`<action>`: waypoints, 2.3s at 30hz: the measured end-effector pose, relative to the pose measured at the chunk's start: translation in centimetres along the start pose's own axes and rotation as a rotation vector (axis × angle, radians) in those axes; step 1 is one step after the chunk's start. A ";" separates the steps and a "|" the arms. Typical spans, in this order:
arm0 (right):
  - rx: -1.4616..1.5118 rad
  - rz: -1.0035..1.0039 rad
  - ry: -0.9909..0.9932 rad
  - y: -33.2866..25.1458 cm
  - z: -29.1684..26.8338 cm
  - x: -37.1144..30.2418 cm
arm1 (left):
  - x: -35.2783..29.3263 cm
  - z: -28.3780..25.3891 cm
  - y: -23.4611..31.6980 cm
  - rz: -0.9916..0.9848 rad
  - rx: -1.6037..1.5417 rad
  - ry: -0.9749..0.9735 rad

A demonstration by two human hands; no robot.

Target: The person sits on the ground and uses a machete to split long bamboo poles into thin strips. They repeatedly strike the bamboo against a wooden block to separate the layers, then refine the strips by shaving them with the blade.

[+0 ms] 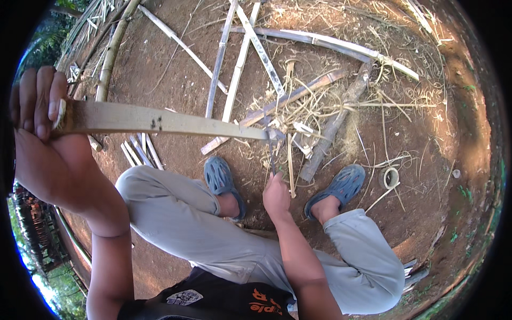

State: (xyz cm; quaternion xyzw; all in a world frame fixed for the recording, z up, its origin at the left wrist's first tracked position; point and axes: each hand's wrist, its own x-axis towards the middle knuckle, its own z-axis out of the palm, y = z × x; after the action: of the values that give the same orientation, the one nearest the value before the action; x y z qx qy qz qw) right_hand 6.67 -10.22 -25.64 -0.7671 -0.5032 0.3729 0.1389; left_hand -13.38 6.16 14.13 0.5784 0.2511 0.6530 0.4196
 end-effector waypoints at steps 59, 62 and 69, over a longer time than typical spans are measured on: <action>0.027 0.014 -0.046 1.3 -0.3 1.0 | -1.6 4.5 -2.0 0.212 0.282 0.213; 0.038 -0.002 -0.007 1.0 0.0 0.8 | -1.9 5.2 -0.9 0.112 0.139 0.236; 0.014 -0.028 0.027 1.6 -0.2 1.0 | -1.1 4.5 0.5 0.018 0.092 0.064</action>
State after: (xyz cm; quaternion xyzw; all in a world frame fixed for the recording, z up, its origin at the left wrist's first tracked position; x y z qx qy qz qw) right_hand 8.12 -10.01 -26.89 -0.7640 -0.5093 0.3641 0.1561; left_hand -9.19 4.24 14.83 0.5781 0.2891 0.6626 0.3785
